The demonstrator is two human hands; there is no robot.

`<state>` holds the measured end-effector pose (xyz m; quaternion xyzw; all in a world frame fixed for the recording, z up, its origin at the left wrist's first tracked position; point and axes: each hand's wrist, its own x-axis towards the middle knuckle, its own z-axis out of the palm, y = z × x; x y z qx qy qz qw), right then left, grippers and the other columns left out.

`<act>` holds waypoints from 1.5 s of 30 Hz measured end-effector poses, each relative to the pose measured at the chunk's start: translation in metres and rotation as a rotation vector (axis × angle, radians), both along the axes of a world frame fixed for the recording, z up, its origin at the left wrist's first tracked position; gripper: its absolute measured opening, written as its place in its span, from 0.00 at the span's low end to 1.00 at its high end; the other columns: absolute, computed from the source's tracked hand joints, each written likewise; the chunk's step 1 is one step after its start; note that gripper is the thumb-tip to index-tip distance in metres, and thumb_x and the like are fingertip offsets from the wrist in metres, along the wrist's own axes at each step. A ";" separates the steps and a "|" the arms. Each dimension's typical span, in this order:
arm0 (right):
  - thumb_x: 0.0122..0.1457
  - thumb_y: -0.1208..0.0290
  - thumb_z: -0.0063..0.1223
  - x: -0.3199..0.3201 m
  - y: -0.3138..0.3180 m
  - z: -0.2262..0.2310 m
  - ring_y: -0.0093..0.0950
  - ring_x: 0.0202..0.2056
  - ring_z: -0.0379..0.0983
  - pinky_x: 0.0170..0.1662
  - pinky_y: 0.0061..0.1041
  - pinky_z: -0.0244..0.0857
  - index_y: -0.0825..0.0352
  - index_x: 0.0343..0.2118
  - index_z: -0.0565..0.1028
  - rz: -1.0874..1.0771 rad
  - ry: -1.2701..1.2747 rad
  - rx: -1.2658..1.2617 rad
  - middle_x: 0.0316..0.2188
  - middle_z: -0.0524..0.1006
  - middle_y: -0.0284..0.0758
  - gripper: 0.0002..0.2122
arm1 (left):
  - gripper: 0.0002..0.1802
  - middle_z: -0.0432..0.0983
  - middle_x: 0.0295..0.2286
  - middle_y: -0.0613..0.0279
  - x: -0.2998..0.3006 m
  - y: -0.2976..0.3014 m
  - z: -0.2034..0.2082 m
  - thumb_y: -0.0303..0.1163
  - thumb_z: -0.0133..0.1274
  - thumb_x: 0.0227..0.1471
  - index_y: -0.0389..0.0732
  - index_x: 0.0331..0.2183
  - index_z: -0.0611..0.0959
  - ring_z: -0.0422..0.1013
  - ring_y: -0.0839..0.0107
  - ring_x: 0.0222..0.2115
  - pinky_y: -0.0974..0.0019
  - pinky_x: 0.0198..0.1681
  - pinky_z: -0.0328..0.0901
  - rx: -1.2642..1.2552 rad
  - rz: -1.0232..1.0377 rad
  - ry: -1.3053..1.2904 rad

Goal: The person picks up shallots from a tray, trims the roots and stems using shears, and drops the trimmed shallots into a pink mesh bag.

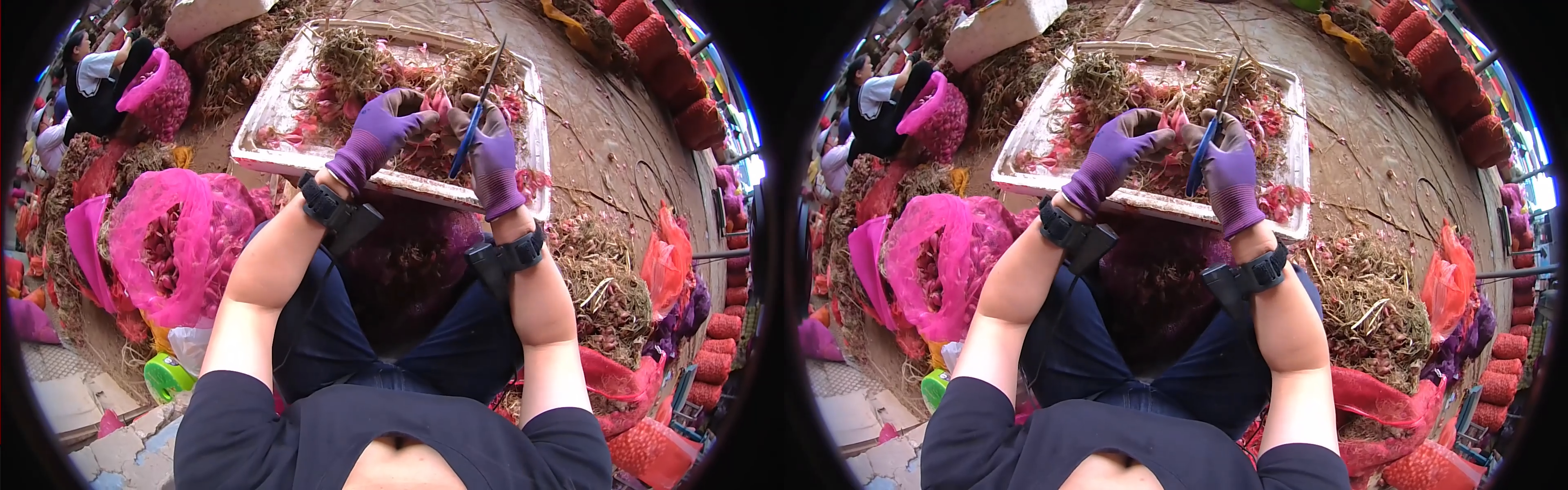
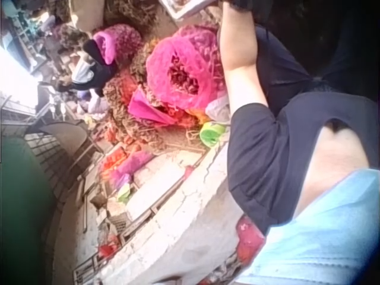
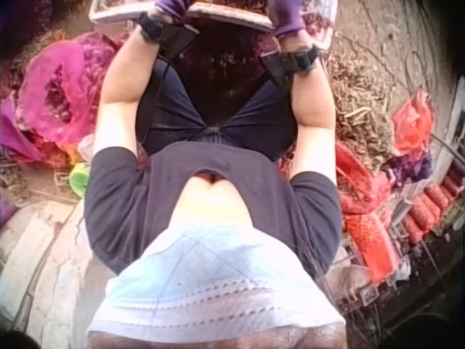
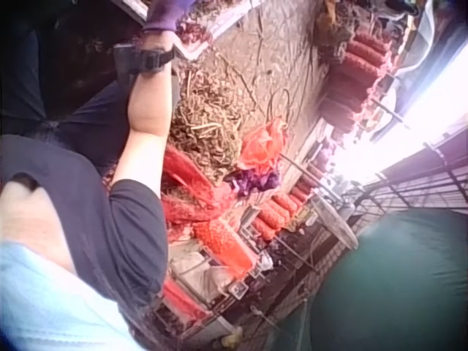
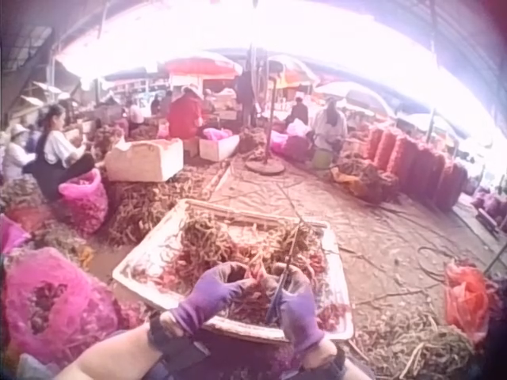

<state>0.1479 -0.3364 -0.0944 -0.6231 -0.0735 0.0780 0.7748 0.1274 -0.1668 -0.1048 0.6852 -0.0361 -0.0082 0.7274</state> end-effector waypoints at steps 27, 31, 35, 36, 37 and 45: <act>0.56 0.72 0.54 -0.006 -0.003 0.010 0.29 0.31 0.77 0.35 0.26 0.72 0.70 0.44 0.67 0.189 0.170 0.243 0.33 0.76 0.37 0.15 | 0.17 0.74 0.39 0.62 0.006 0.010 0.009 0.25 0.49 0.54 0.35 0.47 0.74 0.70 0.81 0.35 0.76 0.40 0.66 -0.121 0.217 -0.291; 0.57 0.73 0.52 0.002 -0.009 0.003 0.31 0.33 0.77 0.35 0.27 0.73 0.70 0.42 0.68 0.347 0.378 0.369 0.34 0.76 0.38 0.12 | 0.16 0.73 0.42 0.65 -0.001 0.013 0.016 0.25 0.50 0.54 0.36 0.46 0.75 0.69 0.80 0.40 0.75 0.45 0.63 -0.024 -0.249 -0.228; 0.56 0.75 0.52 0.004 -0.008 -0.005 0.34 0.35 0.77 0.37 0.30 0.74 0.70 0.43 0.67 0.282 0.380 0.402 0.35 0.76 0.40 0.12 | 0.11 0.75 0.37 0.65 0.003 0.019 0.013 0.23 0.52 0.53 0.35 0.40 0.76 0.70 0.77 0.41 0.74 0.44 0.65 0.107 -0.330 -0.122; 0.56 0.75 0.52 0.001 -0.008 0.000 0.33 0.35 0.77 0.39 0.32 0.74 0.71 0.44 0.66 0.269 0.316 0.328 0.37 0.76 0.42 0.14 | 0.07 0.75 0.33 0.64 0.003 0.016 0.009 0.21 0.52 0.51 0.35 0.36 0.78 0.71 0.77 0.39 0.73 0.42 0.66 0.202 -0.248 -0.192; 0.56 0.75 0.52 0.001 -0.007 0.000 0.33 0.35 0.77 0.39 0.32 0.74 0.71 0.44 0.66 0.271 0.319 0.326 0.37 0.76 0.42 0.14 | 0.07 0.75 0.33 0.64 0.003 0.014 0.006 0.21 0.52 0.51 0.35 0.36 0.78 0.71 0.77 0.39 0.73 0.42 0.66 0.201 -0.245 -0.190; 0.55 0.78 0.54 -0.008 0.007 0.007 0.29 0.32 0.77 0.35 0.25 0.74 0.72 0.45 0.65 0.069 -0.021 0.153 0.36 0.76 0.42 0.16 | 0.05 0.74 0.29 0.63 -0.003 0.002 0.014 0.25 0.51 0.52 0.34 0.32 0.80 0.71 0.76 0.31 0.73 0.37 0.66 0.503 0.052 -0.277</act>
